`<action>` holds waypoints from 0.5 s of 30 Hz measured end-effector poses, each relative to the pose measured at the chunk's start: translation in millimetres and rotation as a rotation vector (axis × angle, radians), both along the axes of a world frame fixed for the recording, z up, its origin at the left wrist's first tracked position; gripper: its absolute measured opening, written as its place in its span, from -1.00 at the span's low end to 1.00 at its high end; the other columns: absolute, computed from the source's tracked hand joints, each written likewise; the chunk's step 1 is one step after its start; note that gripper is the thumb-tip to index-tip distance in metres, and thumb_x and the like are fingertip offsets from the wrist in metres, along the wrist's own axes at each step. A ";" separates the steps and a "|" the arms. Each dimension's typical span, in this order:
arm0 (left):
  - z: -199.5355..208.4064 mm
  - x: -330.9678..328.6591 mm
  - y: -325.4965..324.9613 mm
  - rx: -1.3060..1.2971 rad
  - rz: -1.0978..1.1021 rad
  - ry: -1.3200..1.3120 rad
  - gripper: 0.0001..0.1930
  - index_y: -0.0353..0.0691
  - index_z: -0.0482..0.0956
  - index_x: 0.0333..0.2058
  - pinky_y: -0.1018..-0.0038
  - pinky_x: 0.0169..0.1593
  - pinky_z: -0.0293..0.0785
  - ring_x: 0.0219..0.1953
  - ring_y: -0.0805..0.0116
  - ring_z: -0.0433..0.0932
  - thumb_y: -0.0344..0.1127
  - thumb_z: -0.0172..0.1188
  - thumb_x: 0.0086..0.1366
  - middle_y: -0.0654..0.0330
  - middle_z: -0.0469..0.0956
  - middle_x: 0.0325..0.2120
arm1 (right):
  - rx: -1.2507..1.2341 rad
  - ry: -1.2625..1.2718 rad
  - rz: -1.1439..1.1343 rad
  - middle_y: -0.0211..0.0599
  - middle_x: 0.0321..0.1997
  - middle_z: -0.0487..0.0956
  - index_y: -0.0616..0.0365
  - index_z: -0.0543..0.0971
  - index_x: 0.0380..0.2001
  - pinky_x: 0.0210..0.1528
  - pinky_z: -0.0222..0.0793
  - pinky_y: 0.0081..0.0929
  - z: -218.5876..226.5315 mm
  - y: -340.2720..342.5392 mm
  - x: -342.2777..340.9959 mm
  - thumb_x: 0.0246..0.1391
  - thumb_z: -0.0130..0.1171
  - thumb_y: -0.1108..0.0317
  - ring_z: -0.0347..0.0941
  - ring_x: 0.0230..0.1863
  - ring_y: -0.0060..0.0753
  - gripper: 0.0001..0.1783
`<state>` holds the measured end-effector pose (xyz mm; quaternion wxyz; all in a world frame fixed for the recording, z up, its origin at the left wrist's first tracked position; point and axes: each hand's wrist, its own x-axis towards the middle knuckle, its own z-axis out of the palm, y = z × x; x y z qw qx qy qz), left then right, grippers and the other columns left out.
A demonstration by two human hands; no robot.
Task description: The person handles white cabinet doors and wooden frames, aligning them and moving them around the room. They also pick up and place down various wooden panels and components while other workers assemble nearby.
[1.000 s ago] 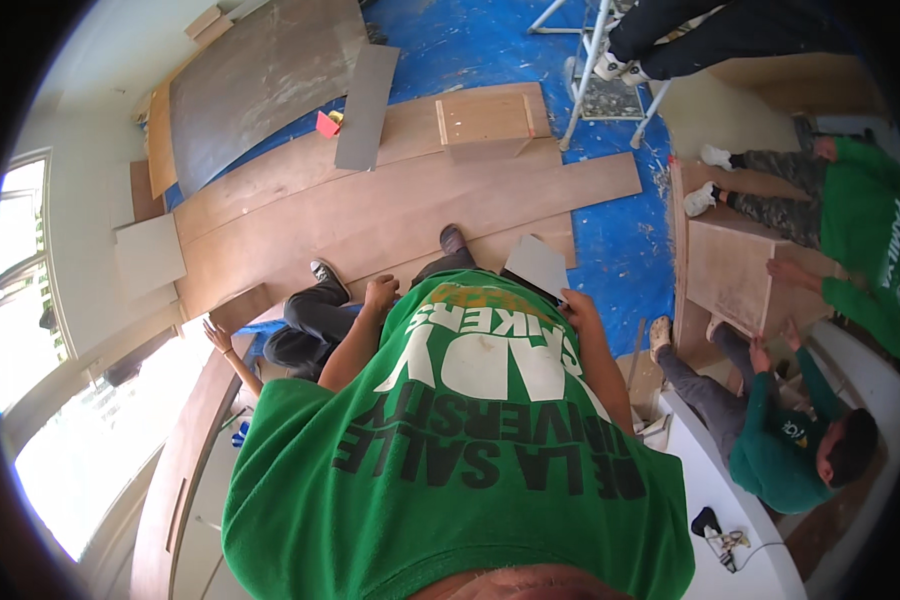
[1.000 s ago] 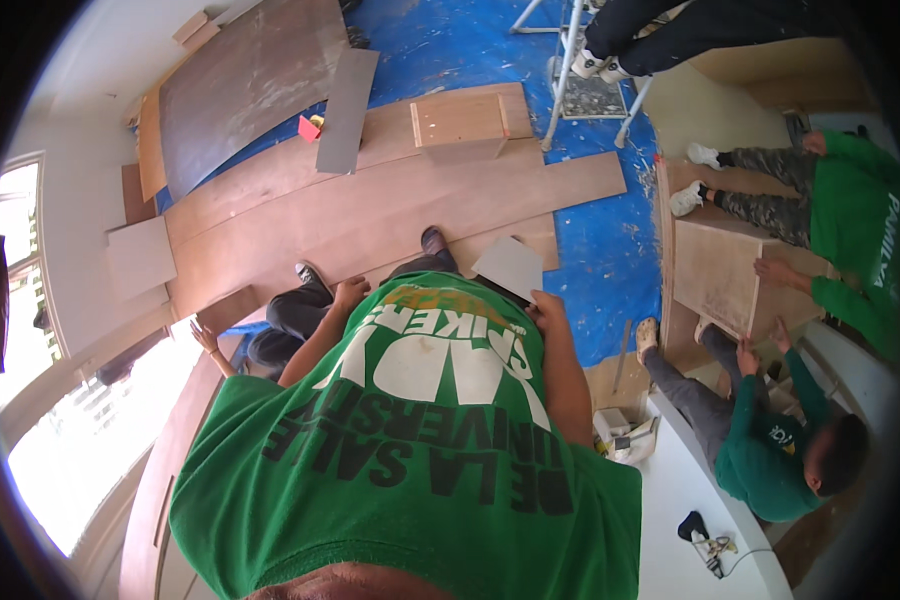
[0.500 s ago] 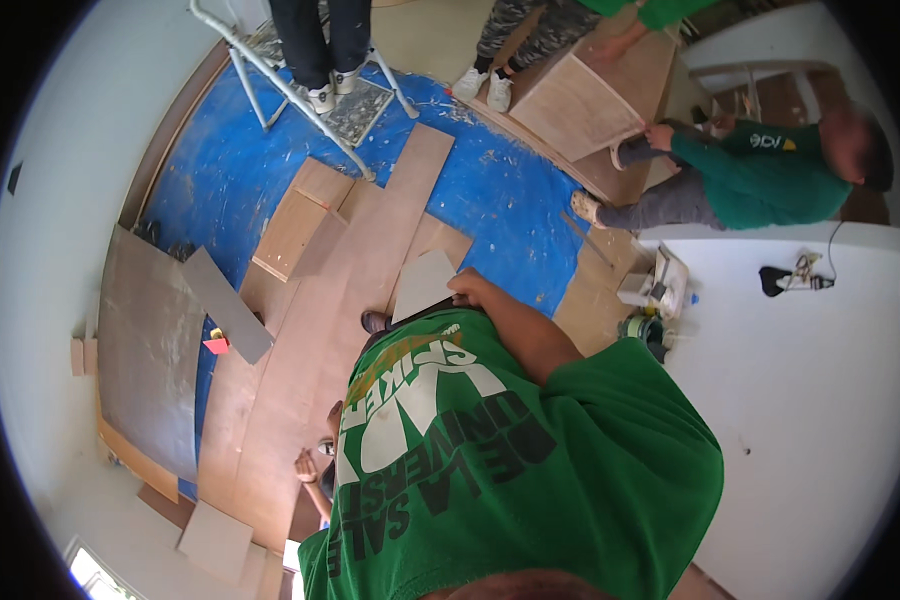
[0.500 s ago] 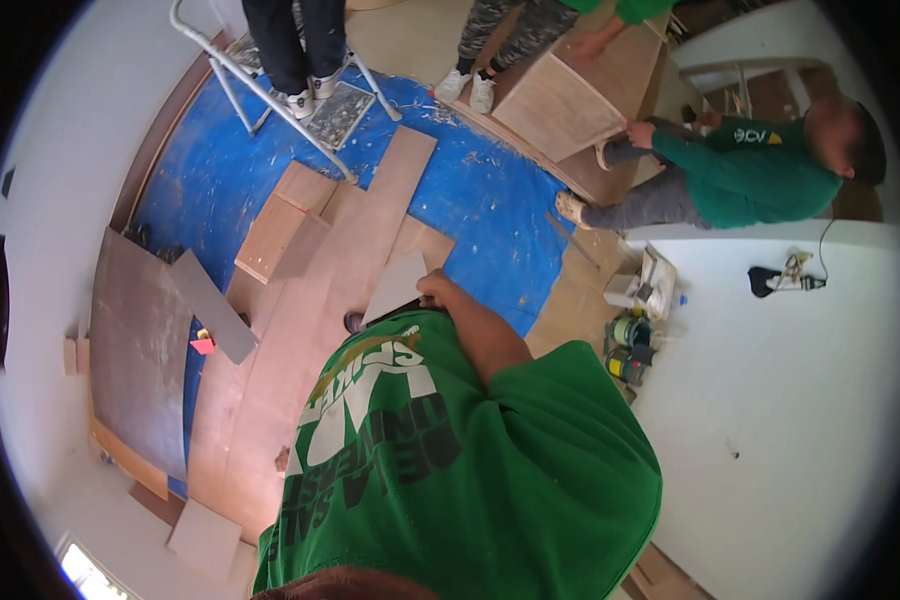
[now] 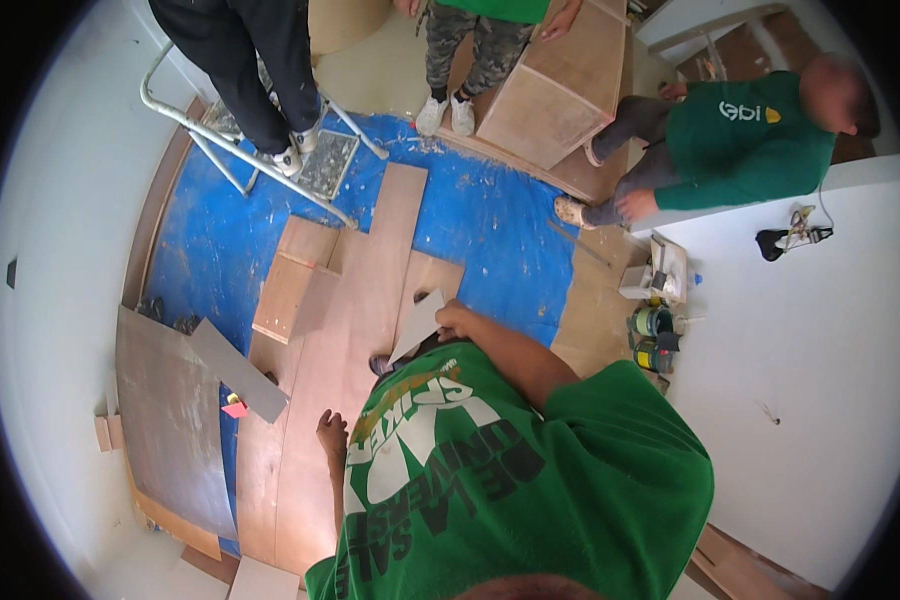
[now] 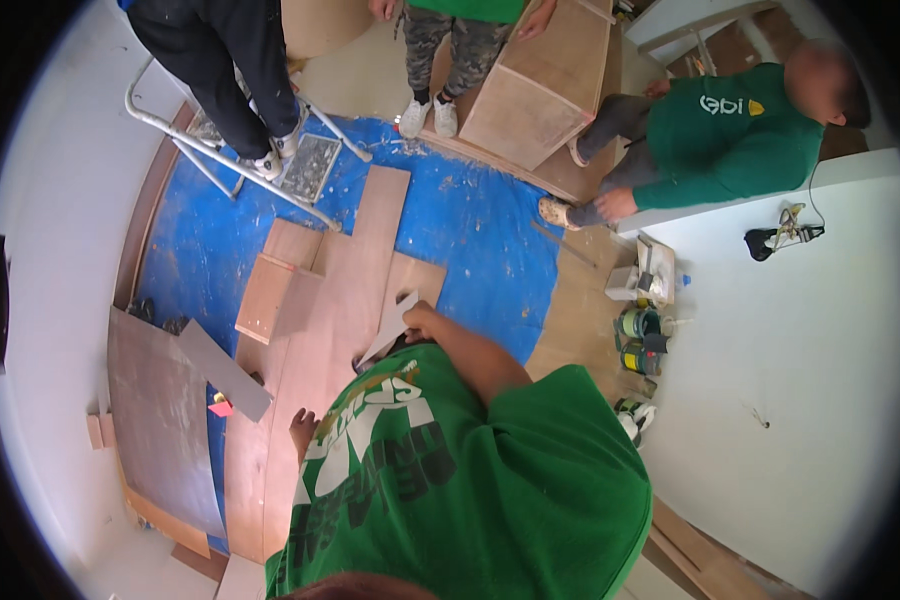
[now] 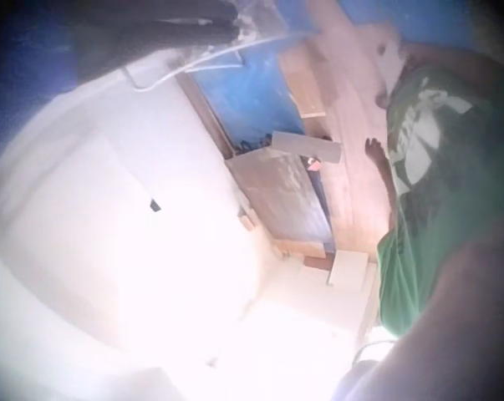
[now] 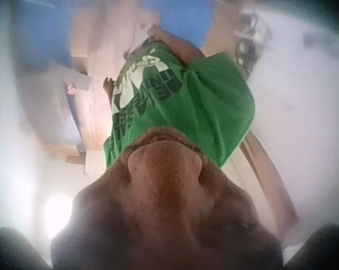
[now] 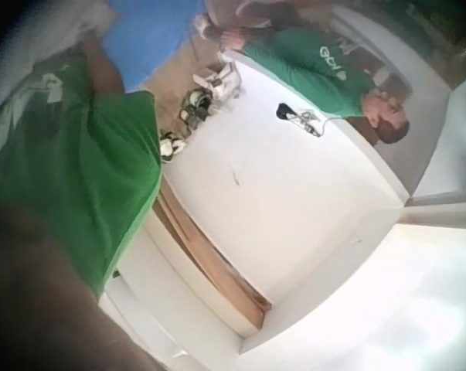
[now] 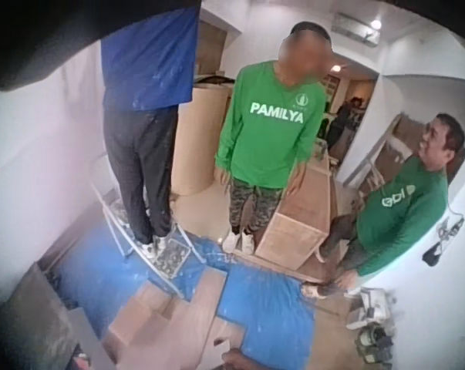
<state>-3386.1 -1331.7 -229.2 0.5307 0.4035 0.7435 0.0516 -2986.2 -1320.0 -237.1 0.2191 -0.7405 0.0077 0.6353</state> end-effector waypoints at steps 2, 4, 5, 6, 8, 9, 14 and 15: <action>-2.0 8.4 5.0 0.208 -0.162 0.015 -0.49 -0.37 0.34 0.10 0.37 -0.22 0.52 -0.22 0.15 0.59 -0.31 0.14 0.18 -0.08 0.56 -0.24 | 0.073 0.051 -0.040 -0.22 -0.47 0.48 0.32 0.48 -0.24 -0.63 0.52 -0.37 12.4 14.7 -12.2 -0.03 -0.02 0.55 0.43 -0.58 -0.36 -0.76; 33.5 42.8 15.7 0.275 -0.165 -0.086 -0.46 -0.40 0.34 0.09 0.28 -0.06 0.47 -0.08 0.00 0.54 -0.31 0.20 0.16 -0.18 0.48 -0.06 | 0.093 0.044 0.003 -0.15 -0.43 0.49 0.34 0.50 -0.28 -0.60 0.56 -0.23 3.6 26.1 -21.8 -0.01 -0.04 0.56 0.46 -0.56 -0.30 -0.79; 50.5 59.8 21.9 0.364 -0.195 -0.092 -0.44 -0.39 0.33 0.10 0.27 -0.02 0.45 -0.05 -0.02 0.52 -0.31 0.22 0.14 -0.17 0.47 -0.04 | 0.097 0.043 0.023 -0.12 -0.40 0.49 0.35 0.51 -0.30 -0.58 0.58 -0.16 -0.2 29.5 -28.2 0.00 -0.05 0.56 0.47 -0.55 -0.27 -0.81; 60.5 72.4 26.3 0.453 -0.221 -0.097 -0.43 -0.39 0.32 0.10 0.26 0.01 0.43 -0.02 -0.04 0.49 -0.31 0.25 0.13 -0.16 0.46 -0.03 | 0.102 0.062 0.083 -0.12 -0.41 0.48 0.36 0.50 -0.30 -0.58 0.58 -0.13 2.8 34.3 -35.4 -0.01 -0.05 0.57 0.46 -0.56 -0.27 -0.80; 90.0 96.7 34.0 0.600 -0.323 -0.072 -0.39 -0.37 0.32 0.11 0.23 0.06 0.38 0.01 -0.07 0.46 -0.30 0.28 0.10 -0.15 0.45 -0.02 | 0.108 0.100 0.205 -0.12 -0.43 0.48 0.38 0.50 -0.30 -0.56 0.59 -0.08 28.9 46.5 -50.7 -0.04 -0.05 0.60 0.45 -0.58 -0.26 -0.79; 111.8 109.2 38.4 0.661 -0.401 -0.045 -0.38 -0.36 0.31 0.11 0.22 0.08 0.36 0.02 -0.08 0.44 -0.29 0.30 0.08 -0.15 0.45 -0.02 | 0.136 0.144 0.200 -0.11 -0.44 0.48 0.40 0.50 -0.32 -0.56 0.59 -0.07 43.1 49.9 -57.3 -0.06 -0.06 0.61 0.45 -0.58 -0.25 -0.79; 136.0 127.9 36.9 0.584 -0.831 0.040 -0.37 -0.32 0.36 0.06 0.19 0.02 0.37 -0.05 -0.06 0.47 -0.23 0.35 0.01 -0.12 0.48 -0.08 | 0.209 0.319 0.204 -0.08 -0.51 0.46 0.50 0.46 -0.33 -0.57 0.58 -0.16 49.0 53.4 -84.9 -0.10 0.02 0.57 0.48 -0.61 -0.14 -0.78; 128.0 129.1 36.4 0.595 -0.851 0.060 -0.42 -0.31 0.37 0.03 0.17 -0.03 0.37 -0.09 -0.04 0.49 -0.26 0.32 0.03 -0.10 0.50 -0.12 | 0.204 0.305 0.217 -0.08 -0.51 0.46 0.50 0.46 -0.34 -0.56 0.58 -0.15 49.2 54.7 -87.7 -0.11 0.02 0.58 0.48 -0.60 -0.15 -0.79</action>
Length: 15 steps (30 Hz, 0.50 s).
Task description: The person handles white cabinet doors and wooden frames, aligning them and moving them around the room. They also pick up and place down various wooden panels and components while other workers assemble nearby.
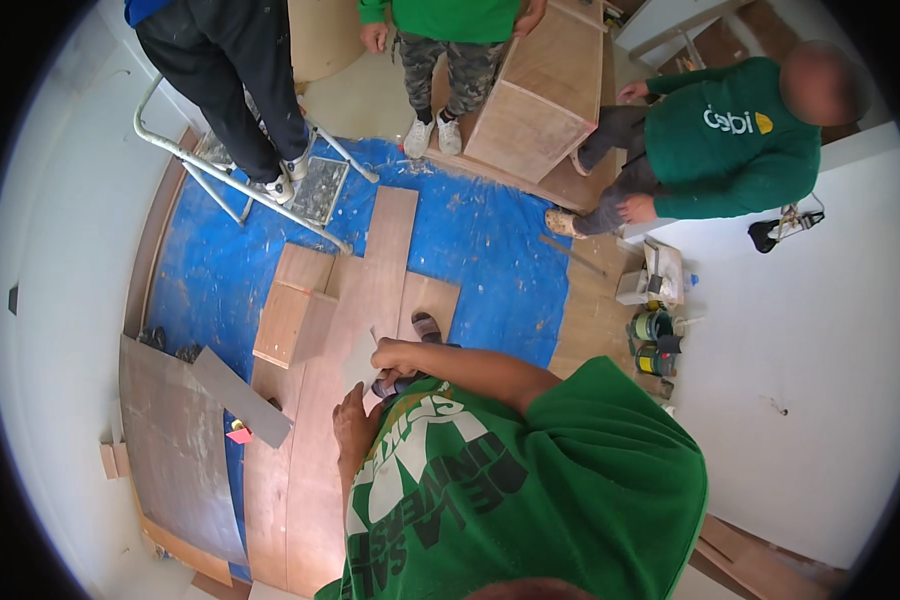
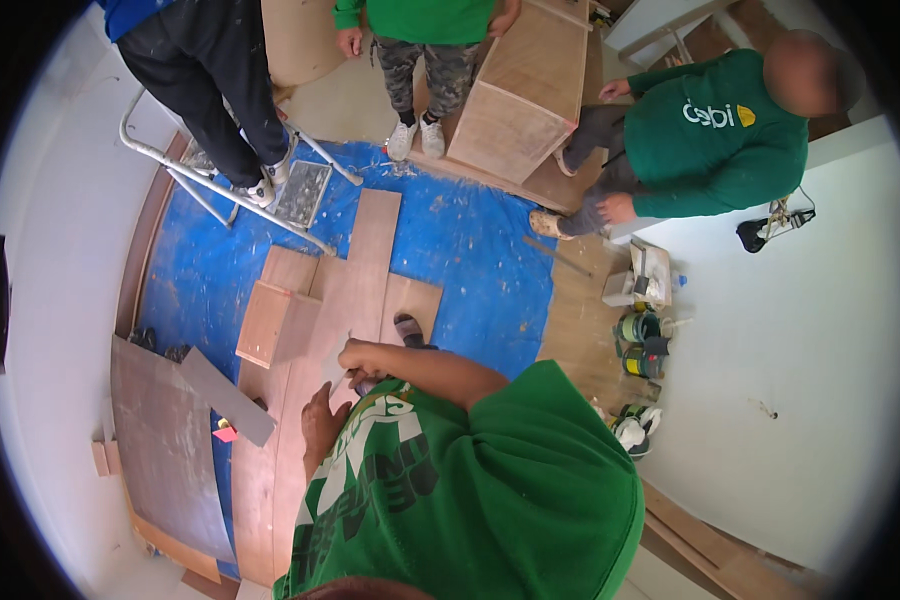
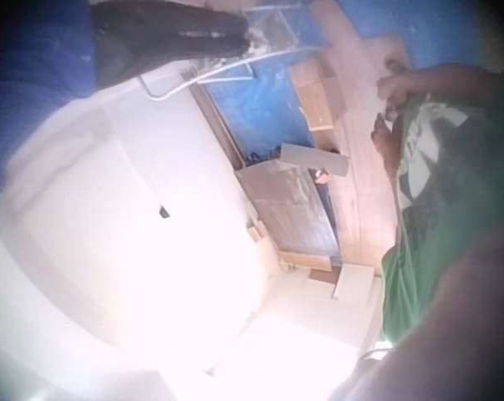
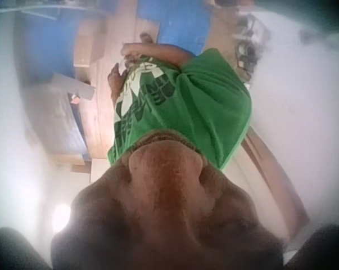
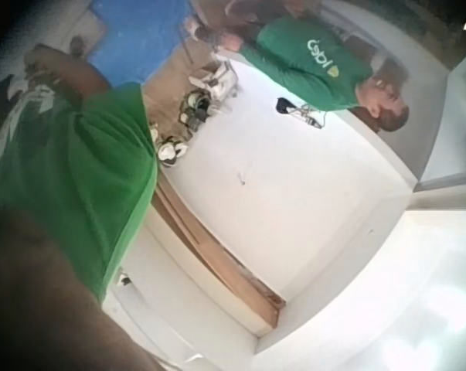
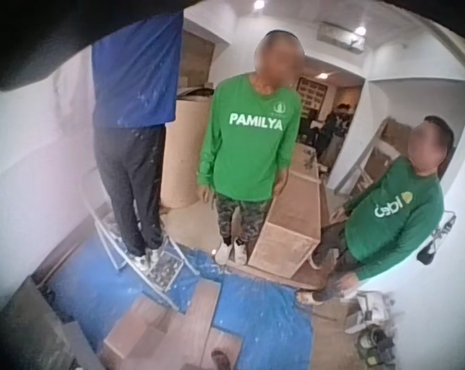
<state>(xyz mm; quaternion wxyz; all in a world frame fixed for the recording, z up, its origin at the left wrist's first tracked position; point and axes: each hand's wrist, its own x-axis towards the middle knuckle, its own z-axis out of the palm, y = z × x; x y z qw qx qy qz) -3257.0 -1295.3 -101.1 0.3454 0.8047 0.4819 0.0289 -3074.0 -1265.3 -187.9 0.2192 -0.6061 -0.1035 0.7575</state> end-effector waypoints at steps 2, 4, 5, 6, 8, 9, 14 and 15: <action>-7.9 -4.8 -6.9 0.027 -0.013 0.052 -0.52 -0.31 0.40 -0.02 0.14 -0.12 0.38 -0.17 -0.02 0.52 -0.32 0.27 0.07 -0.05 0.55 -0.21 | 0.015 0.017 0.021 -0.08 -0.52 0.46 0.50 0.47 -0.37 -0.55 0.58 -0.14 -0.1 -4.3 -13.3 -0.11 0.03 0.58 0.48 -0.58 -0.16 -0.80; -8.9 -10.1 -12.5 0.017 0.045 0.062 -0.73 -0.26 0.43 -0.14 0.11 -0.25 0.41 -0.28 -0.09 0.54 -0.36 0.13 0.16 -0.08 0.56 -0.32 | 0.057 0.065 0.046 -0.07 -0.53 0.47 0.50 0.47 -0.39 -0.54 0.58 -0.14 1.4 -3.9 -23.8 -0.11 0.03 0.58 0.48 -0.57 -0.16 -0.81; -8.9 -19.0 -15.5 0.011 0.079 0.081 -0.77 -0.25 0.43 -0.17 0.11 -0.27 0.41 -0.30 -0.10 0.54 -0.37 0.09 0.18 -0.10 0.56 -0.33 | 0.066 0.091 0.084 -0.09 -0.54 0.46 0.49 0.48 -0.39 -0.51 0.59 -0.13 23.3 -2.5 -31.2 -0.11 0.06 0.57 0.48 -0.55 -0.16 -0.82; -9.7 -26.8 -18.0 0.002 0.119 0.099 -0.80 -0.24 0.43 -0.19 0.10 -0.30 0.42 -0.31 -0.12 0.54 -0.37 0.05 0.21 -0.11 0.55 -0.34 | 0.051 0.116 0.086 -0.11 -0.53 0.46 0.44 0.49 -0.37 -0.50 0.60 -0.12 19.9 -2.8 -34.6 -0.11 0.05 0.59 0.48 -0.54 -0.20 -0.83; -29.4 -48.5 -25.3 0.049 0.134 -0.002 -0.83 -0.21 0.43 -0.21 0.08 -0.30 0.42 -0.32 -0.12 0.54 -0.41 -0.07 0.24 -0.13 0.55 -0.36 | 0.038 0.152 0.117 -0.19 -0.53 0.45 0.36 0.50 -0.34 -0.51 0.61 -0.11 9.1 -8.7 -49.6 -0.09 0.05 0.59 0.47 -0.56 -0.27 -0.83; -23.8 -54.3 -24.0 0.011 0.110 0.020 -0.83 -0.21 0.43 -0.21 0.09 -0.32 0.42 -0.33 -0.11 0.55 -0.42 -0.07 0.24 -0.13 0.55 -0.37 | 0.050 0.183 0.098 -0.22 -0.54 0.45 0.34 0.51 -0.34 -0.53 0.60 -0.16 7.6 -12.6 -51.6 -0.05 0.03 0.55 0.46 -0.58 -0.28 -0.84; -39.2 -91.0 -42.5 -0.042 0.300 0.029 -0.75 -0.16 0.49 -0.11 0.10 -0.31 0.44 -0.36 -0.12 0.56 -0.37 0.07 0.21 -0.16 0.56 -0.45 | 0.050 0.096 0.294 -0.21 -0.43 0.50 0.30 0.49 -0.20 -0.48 0.57 -0.32 13.8 -6.5 -58.2 0.13 0.01 0.28 0.46 -0.49 -0.36 -0.71; -40.4 -95.5 -49.2 -0.085 0.343 0.050 -0.74 -0.16 0.49 -0.11 0.10 -0.31 0.44 -0.36 -0.11 0.56 -0.37 0.07 0.21 -0.16 0.56 -0.45 | 0.088 0.037 0.315 -0.22 -0.43 0.49 0.30 0.48 -0.16 -0.50 0.56 -0.34 12.4 -3.0 -60.1 0.13 0.01 0.29 0.46 -0.51 -0.36 -0.69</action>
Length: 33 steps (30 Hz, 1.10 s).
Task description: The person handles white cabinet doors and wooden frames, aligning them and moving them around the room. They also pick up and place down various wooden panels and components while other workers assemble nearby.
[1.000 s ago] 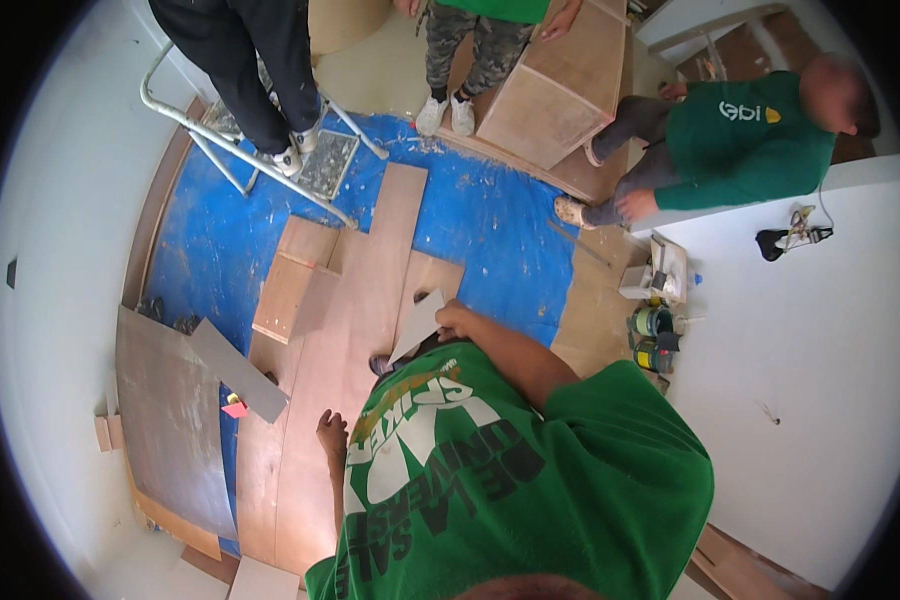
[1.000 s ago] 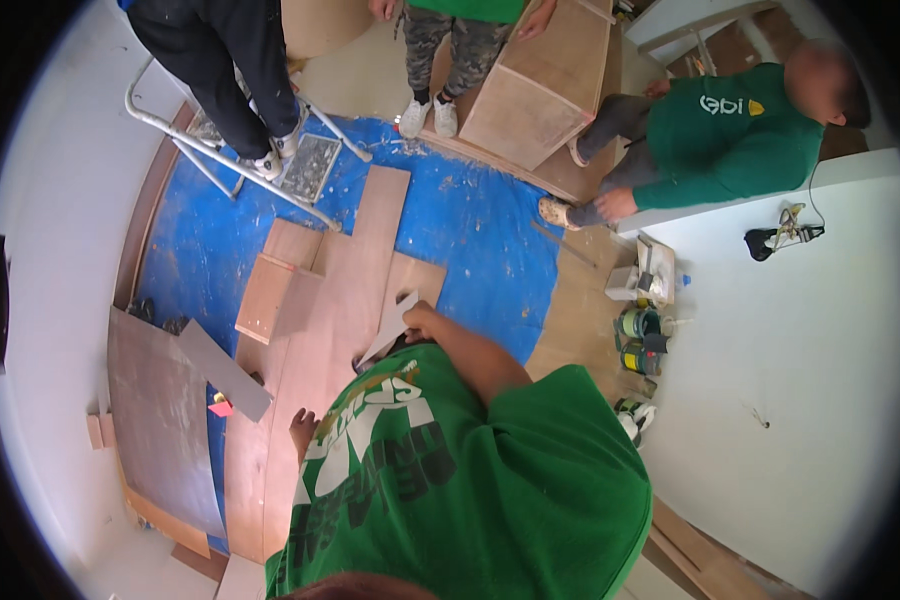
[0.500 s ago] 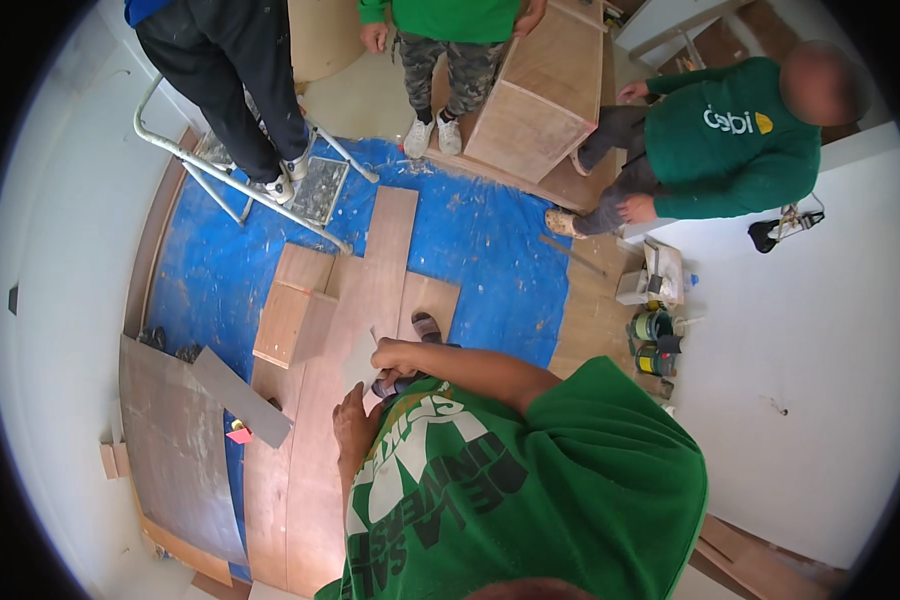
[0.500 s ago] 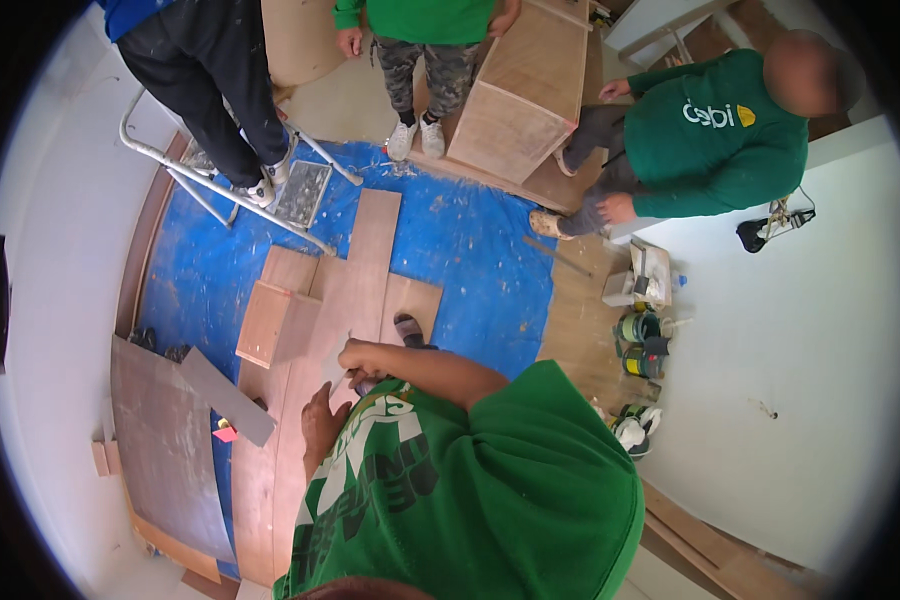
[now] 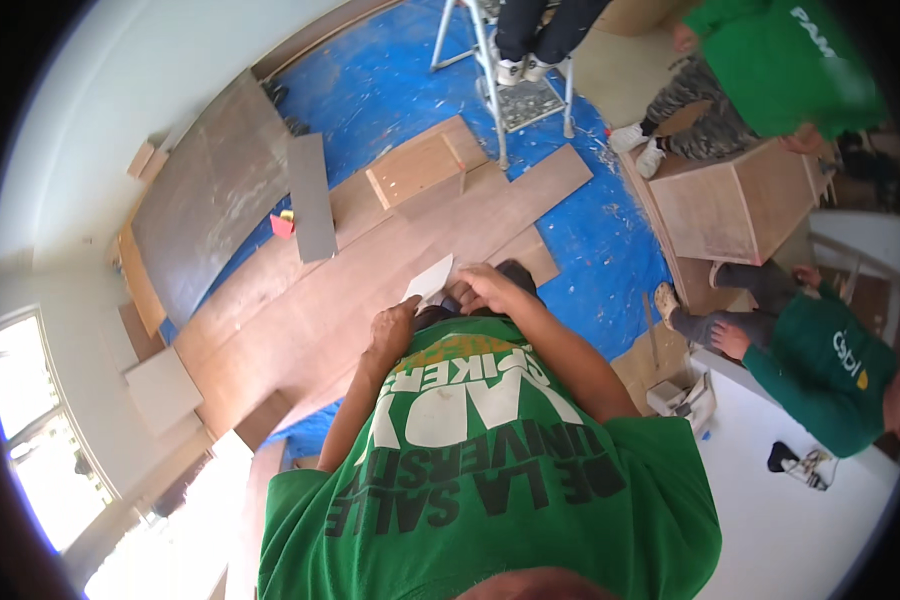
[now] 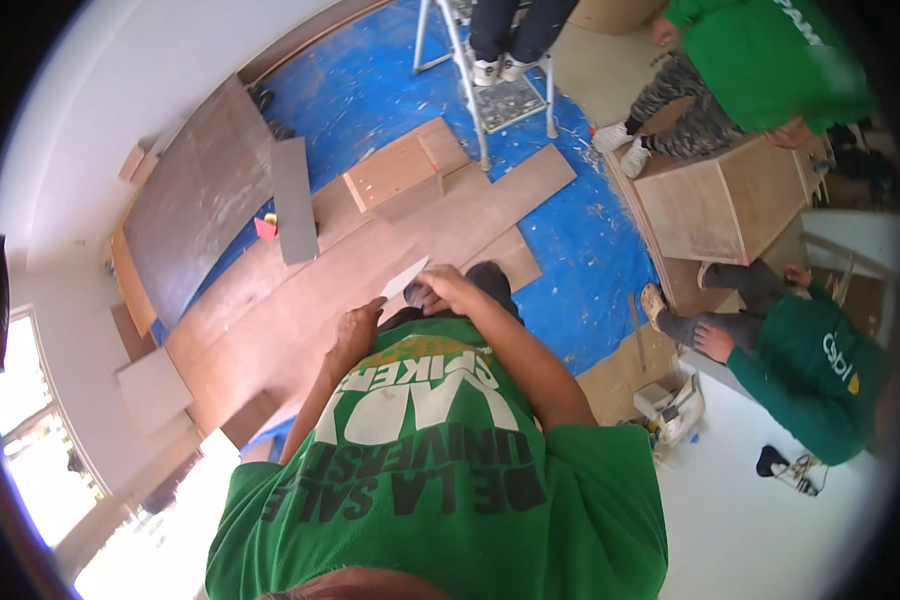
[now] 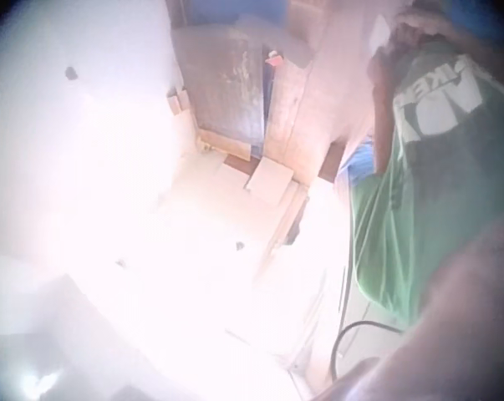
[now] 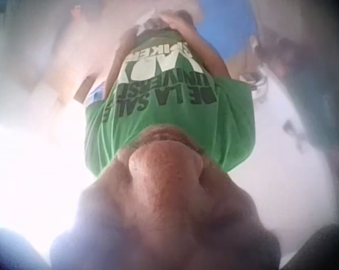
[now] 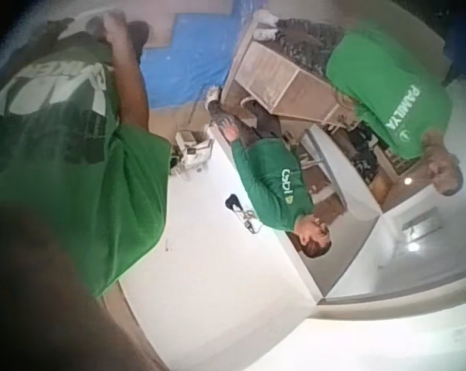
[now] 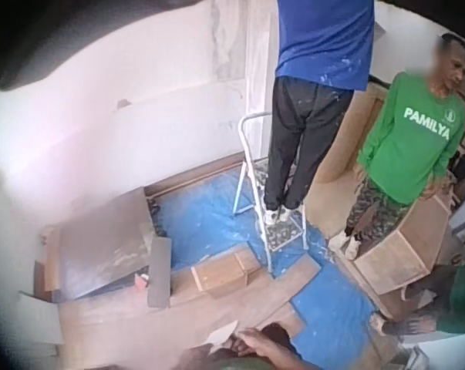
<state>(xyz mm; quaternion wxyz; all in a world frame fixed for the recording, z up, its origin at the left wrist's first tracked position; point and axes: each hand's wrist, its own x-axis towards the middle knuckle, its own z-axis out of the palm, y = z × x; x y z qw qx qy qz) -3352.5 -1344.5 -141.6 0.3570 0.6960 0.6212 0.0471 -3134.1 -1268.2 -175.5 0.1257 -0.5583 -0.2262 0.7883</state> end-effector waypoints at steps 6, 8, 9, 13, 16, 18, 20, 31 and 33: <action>-23.3 -27.9 -54.1 0.031 0.292 0.062 -0.73 -0.12 0.50 -0.09 0.12 -0.30 0.46 -0.37 -0.06 0.57 -0.36 0.07 0.22 -0.10 0.58 -0.44 | 0.203 -0.300 0.339 -0.29 -0.45 0.48 0.18 0.22 0.21 -0.54 0.52 -0.45 -17.8 46.2 -5.5 0.13 0.05 0.29 0.45 -0.53 -0.46 -0.42; -30.7 -34.1 -68.1 -0.053 0.386 0.080 -0.71 -0.11 0.49 -0.06 0.11 -0.27 0.45 -0.33 -0.08 0.56 -0.35 0.06 0.22 -0.12 0.57 -0.41 | 0.312 -0.350 0.468 -0.23 -0.44 0.53 0.19 0.11 0.27 -0.57 0.50 -0.47 -27.3 72.4 -8.5 0.09 0.05 0.33 0.46 -0.57 -0.45 -0.31; -34.3 -36.3 -72.9 -0.082 0.434 0.082 -0.72 -0.12 0.50 -0.06 0.11 -0.28 0.45 -0.33 -0.09 0.56 -0.35 0.06 0.23 -0.13 0.57 -0.41 | 0.379 -0.389 0.537 -0.19 -0.42 0.54 0.21 0.11 0.27 -0.56 0.50 -0.45 -42.1 88.3 -9.2 0.08 0.05 0.33 0.48 -0.58 -0.42 -0.31; -21.7 -37.5 -80.8 -0.173 0.624 0.138 -0.76 -0.15 0.53 -0.13 0.05 -0.32 0.41 -0.37 -0.15 0.54 -0.34 0.01 0.25 -0.16 0.54 -0.46 | 0.558 -0.546 0.794 0.07 -0.27 0.57 0.25 0.13 0.25 -0.40 0.50 -0.32 -76.6 142.9 -34.2 0.02 0.04 0.33 0.55 -0.55 -0.22 -0.29; -19.0 -36.0 -73.9 -0.203 0.675 0.177 -0.78 -0.23 0.53 -0.18 0.02 -0.35 0.38 -0.39 -0.20 0.51 -0.35 0.00 0.25 -0.19 0.52 -0.50 | 0.749 -0.671 0.847 0.21 -0.04 0.48 0.24 0.15 0.24 0.00 0.40 -0.25 -136.0 182.0 -35.8 -0.01 0.01 0.32 0.51 -0.11 0.03 -0.30; -22.7 -31.6 -98.1 -0.251 0.726 0.243 -0.79 -0.31 0.52 -0.23 0.00 -0.34 0.36 -0.38 -0.22 0.50 -0.35 -0.02 0.25 -0.21 0.50 -0.52 | 0.720 -0.625 0.847 0.21 0.03 0.43 0.25 0.16 0.23 0.09 0.32 -0.24 -157.2 202.8 -54.5 -0.02 0.00 0.33 0.41 0.04 0.05 -0.30; -6.6 -11.8 -117.9 -0.384 0.786 0.280 -0.79 -0.34 0.52 -0.27 -0.01 -0.32 0.36 -0.36 -0.24 0.49 -0.35 -0.04 0.25 -0.22 0.50 -0.51 | 0.645 -0.587 0.906 0.19 0.10 0.39 0.29 0.14 0.22 0.15 0.27 -0.24 -175.8 221.8 -72.3 -0.05 -0.01 0.37 0.34 0.13 0.03 -0.29; 22.5 41.5 -60.2 -0.636 1.039 0.192 -0.76 -0.23 0.54 -0.23 0.01 -0.20 0.38 -0.26 -0.23 0.51 -0.25 0.02 0.22 -0.17 0.55 -0.38 | 0.514 -0.608 1.194 0.22 -0.13 0.52 0.27 0.08 0.20 -0.06 0.42 -0.06 -234.6 289.1 -63.2 -0.08 0.01 0.39 0.49 -0.08 0.15 -0.27; 17.6 45.7 -49.4 -0.806 1.041 0.290 -0.76 -0.21 0.54 -0.24 0.02 -0.19 0.39 -0.25 -0.21 0.51 -0.23 0.03 0.20 -0.15 0.56 -0.38 | 0.519 -0.613 1.232 0.21 -0.15 0.53 0.25 0.08 0.22 -0.07 0.43 -0.07 -248.9 295.0 -61.9 -0.09 0.02 0.39 0.50 -0.10 0.14 -0.26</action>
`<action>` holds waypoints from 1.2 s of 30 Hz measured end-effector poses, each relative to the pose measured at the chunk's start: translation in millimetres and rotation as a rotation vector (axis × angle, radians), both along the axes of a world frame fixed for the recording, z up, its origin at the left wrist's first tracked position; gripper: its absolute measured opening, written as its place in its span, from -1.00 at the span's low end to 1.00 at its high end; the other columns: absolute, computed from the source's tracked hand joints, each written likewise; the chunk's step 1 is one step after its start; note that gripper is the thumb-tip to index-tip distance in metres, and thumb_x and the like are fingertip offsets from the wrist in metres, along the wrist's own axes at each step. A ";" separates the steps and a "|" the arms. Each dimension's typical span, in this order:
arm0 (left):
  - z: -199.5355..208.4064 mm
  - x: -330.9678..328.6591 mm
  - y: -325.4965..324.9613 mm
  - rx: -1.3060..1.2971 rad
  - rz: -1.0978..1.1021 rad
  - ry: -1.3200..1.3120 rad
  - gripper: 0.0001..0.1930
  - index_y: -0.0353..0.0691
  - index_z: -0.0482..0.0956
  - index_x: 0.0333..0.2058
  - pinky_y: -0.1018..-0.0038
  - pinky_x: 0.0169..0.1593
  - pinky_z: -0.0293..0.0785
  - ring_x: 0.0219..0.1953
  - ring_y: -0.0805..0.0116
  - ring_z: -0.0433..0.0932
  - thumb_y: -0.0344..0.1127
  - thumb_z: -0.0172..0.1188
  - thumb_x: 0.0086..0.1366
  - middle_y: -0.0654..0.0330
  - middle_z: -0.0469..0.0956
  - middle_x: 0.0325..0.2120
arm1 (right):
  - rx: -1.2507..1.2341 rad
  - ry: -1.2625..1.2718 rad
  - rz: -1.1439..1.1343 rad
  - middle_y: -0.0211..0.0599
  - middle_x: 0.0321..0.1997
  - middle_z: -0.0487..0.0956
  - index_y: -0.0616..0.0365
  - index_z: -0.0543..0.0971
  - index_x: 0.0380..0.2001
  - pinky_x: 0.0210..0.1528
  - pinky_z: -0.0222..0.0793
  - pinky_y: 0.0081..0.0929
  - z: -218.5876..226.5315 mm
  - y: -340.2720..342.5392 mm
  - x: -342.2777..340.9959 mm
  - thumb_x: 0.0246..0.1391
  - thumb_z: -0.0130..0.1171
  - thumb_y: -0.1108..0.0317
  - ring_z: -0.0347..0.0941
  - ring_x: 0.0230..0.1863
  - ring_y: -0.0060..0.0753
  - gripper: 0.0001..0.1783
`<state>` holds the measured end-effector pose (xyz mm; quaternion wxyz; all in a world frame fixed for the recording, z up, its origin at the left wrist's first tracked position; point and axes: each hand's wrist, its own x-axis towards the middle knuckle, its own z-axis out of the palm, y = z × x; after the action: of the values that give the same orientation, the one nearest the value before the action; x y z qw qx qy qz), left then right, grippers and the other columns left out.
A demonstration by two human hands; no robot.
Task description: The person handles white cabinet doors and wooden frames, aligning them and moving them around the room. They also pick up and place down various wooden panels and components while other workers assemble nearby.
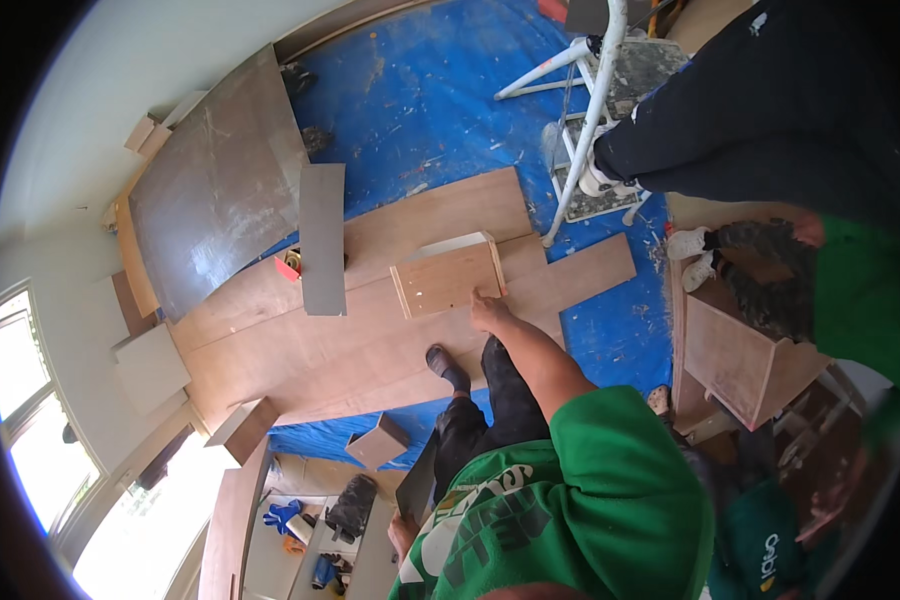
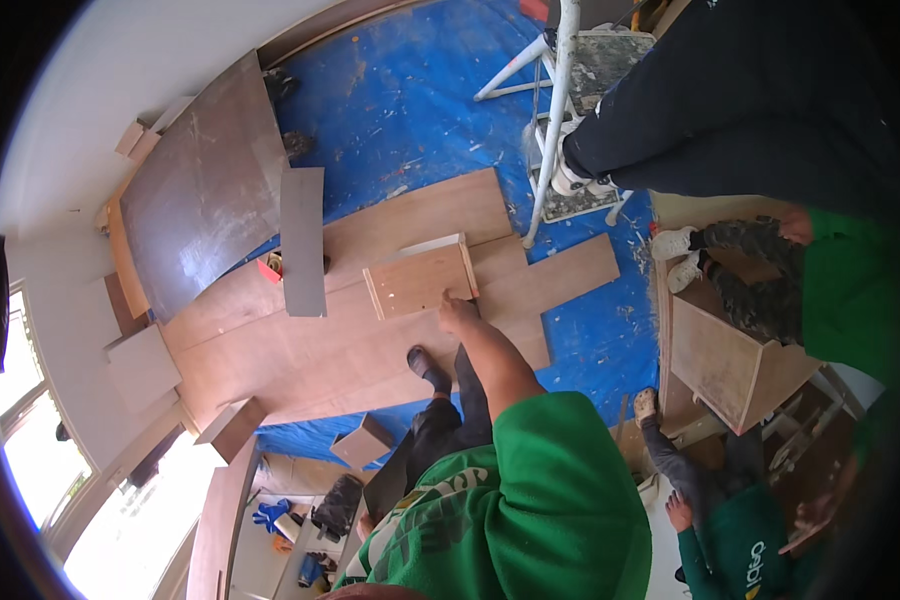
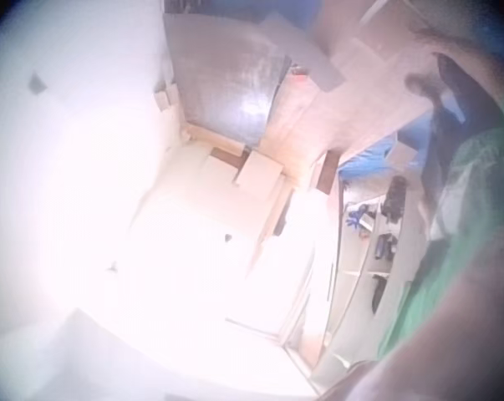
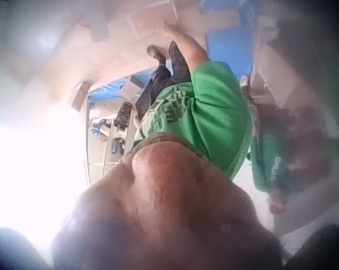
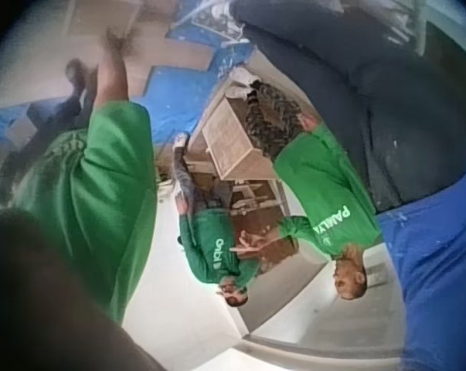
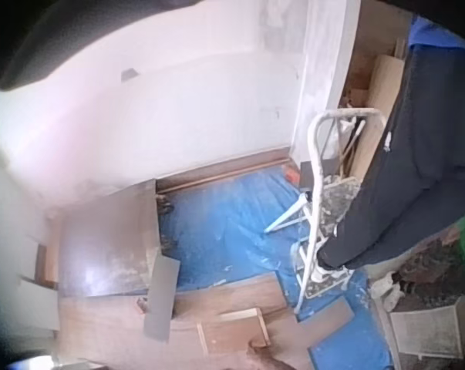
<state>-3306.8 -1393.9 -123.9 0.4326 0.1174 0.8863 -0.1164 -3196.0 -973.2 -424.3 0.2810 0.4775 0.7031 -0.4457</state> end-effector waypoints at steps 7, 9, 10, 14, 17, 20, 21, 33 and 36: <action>-19.7 21.5 -35.3 0.198 0.075 0.044 -0.75 -0.17 0.56 -0.27 0.01 -0.24 0.41 -0.28 -0.17 0.53 -0.19 0.08 0.14 -0.13 0.56 -0.42 | 0.135 0.165 -0.109 0.11 -0.17 0.55 0.22 0.35 0.07 -0.08 0.44 -0.18 29.4 21.2 34.2 -0.04 0.04 0.32 0.50 -0.11 0.11 -0.46; -28.4 11.8 -27.2 0.206 0.058 0.055 -0.75 -0.19 0.56 -0.28 0.01 -0.24 0.41 -0.29 -0.18 0.53 -0.19 0.08 0.13 -0.13 0.56 -0.42 | 0.168 0.239 -0.257 0.05 -0.26 0.57 0.21 0.47 -0.07 -0.14 0.43 -0.15 56.0 46.4 51.7 0.00 0.05 0.28 0.51 -0.17 0.08 -0.60; -28.1 9.6 -21.7 0.211 0.047 0.056 -0.75 -0.19 0.57 -0.28 0.01 -0.24 0.41 -0.29 -0.18 0.53 -0.19 0.09 0.13 -0.13 0.56 -0.43 | 0.235 0.267 -0.339 0.05 -0.29 0.57 0.20 0.49 -0.10 -0.16 0.43 -0.15 63.4 64.8 66.6 0.00 0.05 0.29 0.51 -0.19 0.08 -0.63; -16.3 0.8 12.5 0.259 0.104 0.088 -0.72 -0.21 0.57 -0.28 0.00 -0.23 0.41 -0.29 -0.20 0.53 -0.17 0.09 0.13 -0.14 0.57 -0.42 | 0.699 0.410 -0.534 0.00 -0.40 0.58 0.20 0.52 -0.24 -0.22 0.44 -0.20 123.6 141.3 110.3 0.03 0.04 0.36 0.52 -0.27 0.08 -0.77; -45.0 -5.7 -3.8 0.332 0.049 0.106 -0.68 -0.26 0.56 -0.29 0.00 -0.23 0.41 -0.29 -0.19 0.53 -0.12 0.10 0.14 -0.15 0.56 -0.41 | 0.907 0.603 -0.609 -0.07 -0.17 0.59 0.19 0.55 -0.24 -0.01 0.39 -0.30 222.9 224.1 127.7 0.05 0.06 0.36 0.51 -0.09 -0.06 -0.78; -106.2 -12.8 -55.1 0.317 -0.086 0.131 -0.63 -0.32 0.55 -0.29 0.01 -0.23 0.41 -0.30 -0.19 0.53 -0.08 0.09 0.15 -0.18 0.56 -0.42 | 0.971 0.637 -0.674 0.00 -0.13 0.58 0.28 0.49 -0.05 -0.02 0.39 -0.41 336.2 284.7 138.5 0.07 0.12 0.32 0.52 -0.04 -0.20 -0.61; -104.4 -15.1 -49.8 0.314 -0.071 0.117 -0.63 -0.34 0.55 -0.29 0.01 -0.23 0.41 -0.30 -0.20 0.53 -0.09 0.10 0.15 -0.19 0.56 -0.42 | 0.882 0.796 -0.851 0.00 -0.13 0.58 0.30 0.48 -0.04 -0.02 0.40 -0.42 348.8 307.8 152.8 0.07 0.13 0.32 0.52 -0.04 -0.21 -0.60; -66.4 -70.2 13.1 0.377 -0.032 0.215 -0.67 -0.33 0.55 -0.29 0.04 -0.21 0.40 -0.29 -0.20 0.52 -0.13 0.07 0.24 -0.19 0.55 -0.42 | 0.037 0.213 -0.337 0.00 -0.21 0.58 0.18 0.10 0.28 -0.21 0.45 -0.31 188.6 120.2 38.9 0.01 0.08 0.35 0.56 -0.27 -0.18 -0.25; -55.5 -69.7 6.2 0.376 0.044 0.173 -0.70 -0.33 0.55 -0.29 0.05 -0.22 0.40 -0.28 -0.19 0.53 -0.17 0.04 0.24 -0.18 0.56 -0.41 | 0.181 0.109 -0.023 0.17 -0.12 0.53 0.15 0.03 0.30 -0.03 0.40 -0.16 100.0 44.5 22.6 -0.09 0.11 0.36 0.50 -0.10 0.08 -0.15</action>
<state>-3376.4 -1387.8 -179.5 0.3276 0.1660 0.9287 0.0507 -3173.4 -928.8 -324.3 0.1930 0.4840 0.7493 -0.4087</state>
